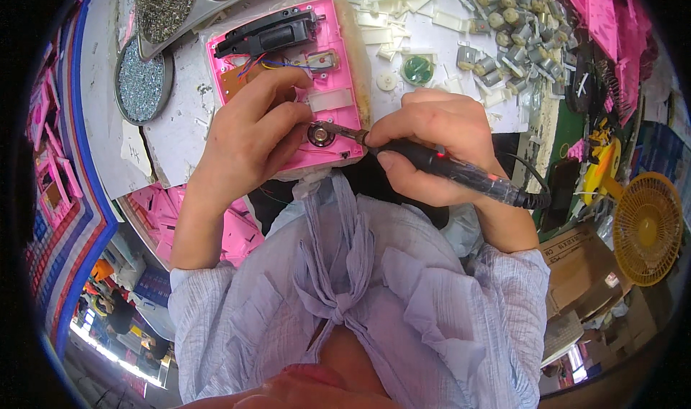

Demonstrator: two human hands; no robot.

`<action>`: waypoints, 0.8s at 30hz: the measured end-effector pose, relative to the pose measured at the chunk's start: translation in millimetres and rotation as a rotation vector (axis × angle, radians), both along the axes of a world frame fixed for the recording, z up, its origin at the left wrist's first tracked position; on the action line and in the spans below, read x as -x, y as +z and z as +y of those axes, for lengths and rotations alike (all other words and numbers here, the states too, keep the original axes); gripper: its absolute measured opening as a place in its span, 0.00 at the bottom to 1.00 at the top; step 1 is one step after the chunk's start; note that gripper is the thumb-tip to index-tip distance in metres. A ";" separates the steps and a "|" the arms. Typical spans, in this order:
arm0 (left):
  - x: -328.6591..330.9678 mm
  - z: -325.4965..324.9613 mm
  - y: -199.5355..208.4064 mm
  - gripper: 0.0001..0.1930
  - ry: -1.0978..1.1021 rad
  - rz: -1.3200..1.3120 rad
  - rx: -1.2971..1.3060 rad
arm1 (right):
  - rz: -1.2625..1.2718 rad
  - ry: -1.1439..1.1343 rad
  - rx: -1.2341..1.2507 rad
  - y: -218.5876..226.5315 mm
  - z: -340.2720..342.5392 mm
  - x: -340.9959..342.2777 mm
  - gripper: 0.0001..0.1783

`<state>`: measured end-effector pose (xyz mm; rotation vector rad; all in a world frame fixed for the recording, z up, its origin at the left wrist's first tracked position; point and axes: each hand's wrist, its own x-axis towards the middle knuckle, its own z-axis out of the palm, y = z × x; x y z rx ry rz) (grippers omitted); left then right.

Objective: Assembling electronic components into a pink toy housing, including soldering and fastening screws.

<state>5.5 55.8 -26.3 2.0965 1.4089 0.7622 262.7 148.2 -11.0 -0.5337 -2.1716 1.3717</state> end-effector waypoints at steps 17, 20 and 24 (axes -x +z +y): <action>2.3 -0.9 -1.9 0.13 -0.017 0.041 -0.006 | -0.036 -0.004 -0.001 5.2 1.5 -1.6 0.13; 2.3 -0.5 -0.7 0.14 -0.016 0.051 -0.014 | -0.016 -0.052 0.005 6.1 -0.7 -8.1 0.12; 2.3 -0.2 -0.2 0.13 -0.017 0.048 -0.002 | 0.000 -0.045 -0.005 9.5 -0.5 -13.3 0.12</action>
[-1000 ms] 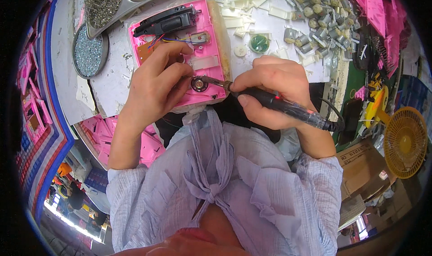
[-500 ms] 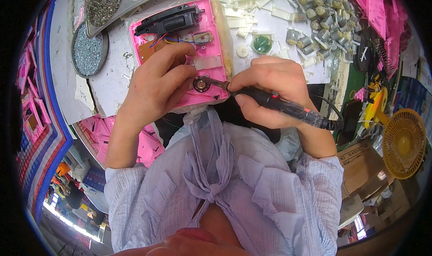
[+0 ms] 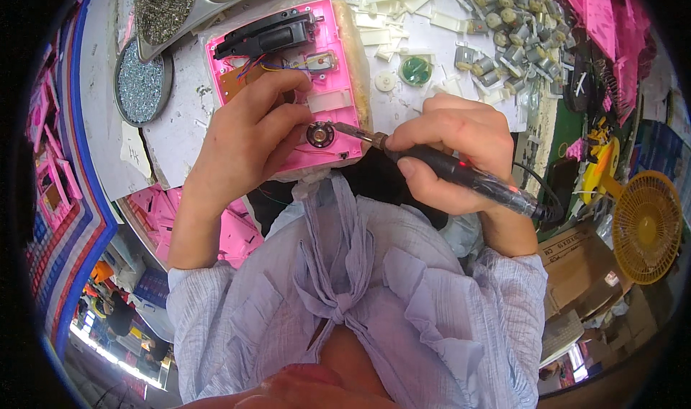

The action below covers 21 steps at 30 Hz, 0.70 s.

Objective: Assembling electronic components into a pink toy housing, including soldering and fastening screws.

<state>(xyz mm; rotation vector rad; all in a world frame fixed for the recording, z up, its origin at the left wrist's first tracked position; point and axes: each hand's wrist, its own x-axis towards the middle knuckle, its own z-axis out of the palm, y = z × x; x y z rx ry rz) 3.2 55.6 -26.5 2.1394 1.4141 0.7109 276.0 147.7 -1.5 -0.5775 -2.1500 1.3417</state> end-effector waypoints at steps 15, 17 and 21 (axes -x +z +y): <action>-4.6 2.9 4.7 0.12 -0.010 0.059 -0.024 | 0.006 0.036 -0.085 -6.8 -4.2 9.1 0.10; -4.7 3.2 5.5 0.12 -0.022 0.088 -0.037 | 0.014 0.045 -0.095 -7.8 -4.1 10.9 0.10; -5.8 3.5 7.3 0.11 -0.025 0.109 -0.030 | -0.001 0.054 -0.097 -6.5 -3.2 12.7 0.11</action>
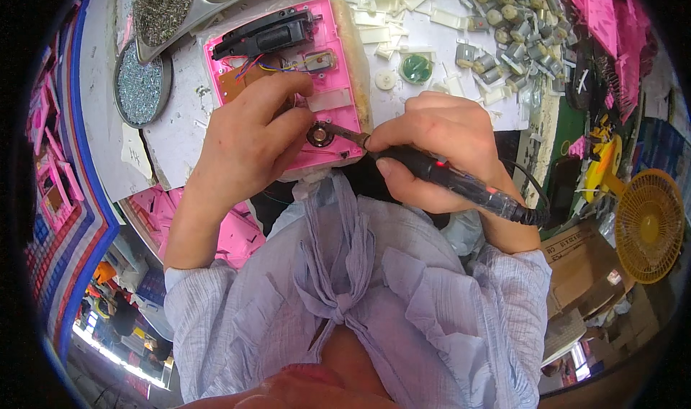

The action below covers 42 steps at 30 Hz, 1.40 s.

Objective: Assembling electronic components into a pink toy housing, including soldering and fastening screws.

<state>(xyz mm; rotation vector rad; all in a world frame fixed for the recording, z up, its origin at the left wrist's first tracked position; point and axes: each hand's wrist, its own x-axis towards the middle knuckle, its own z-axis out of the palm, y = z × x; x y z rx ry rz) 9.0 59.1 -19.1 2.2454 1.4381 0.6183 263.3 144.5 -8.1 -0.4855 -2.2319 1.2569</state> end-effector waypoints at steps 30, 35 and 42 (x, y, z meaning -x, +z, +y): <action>-7.2 1.0 -1.8 0.11 -0.025 0.066 -0.068 | 0.516 -1.416 -0.151 47.8 6.2 -215.2 0.02; -5.8 0.4 -4.3 0.12 -0.037 0.043 -0.090 | 0.397 -1.556 -0.159 28.5 44.0 -238.9 0.02; 12.0 -14.2 -14.8 0.18 0.026 -0.123 -0.156 | 0.545 -1.356 0.612 -4.8 90.3 -270.2 0.10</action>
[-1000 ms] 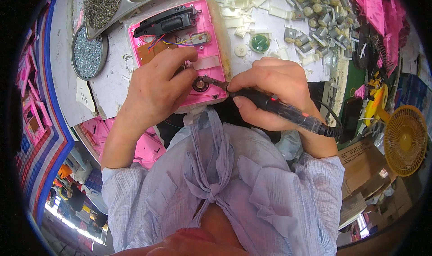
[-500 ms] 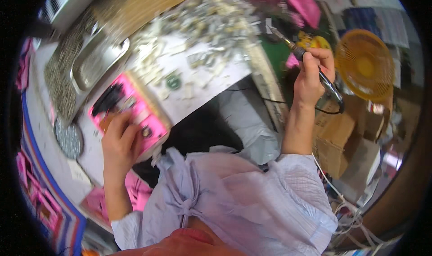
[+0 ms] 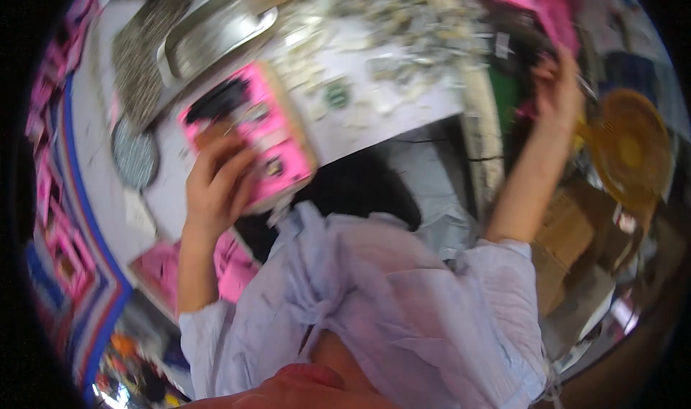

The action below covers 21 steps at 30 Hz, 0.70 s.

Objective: Assembling electronic components into a pink toy housing, including soldering and fastening screws.

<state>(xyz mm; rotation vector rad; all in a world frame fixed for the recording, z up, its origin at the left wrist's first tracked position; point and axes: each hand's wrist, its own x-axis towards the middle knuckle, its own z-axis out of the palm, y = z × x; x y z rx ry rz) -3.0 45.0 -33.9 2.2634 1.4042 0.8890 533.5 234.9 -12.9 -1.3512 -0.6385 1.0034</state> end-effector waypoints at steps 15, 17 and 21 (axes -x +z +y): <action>0.0 -12.8 2.1 0.20 0.074 0.067 -0.007 | -0.796 0.965 -0.401 -11.5 -85.0 313.5 0.05; 1.4 -14.0 0.4 0.23 0.079 0.064 -0.011 | -0.927 1.015 -0.407 -9.4 -76.5 328.0 0.09; 3.0 -17.5 -2.4 0.23 0.095 0.029 -0.006 | -1.284 1.110 -0.300 6.1 -71.5 343.9 0.14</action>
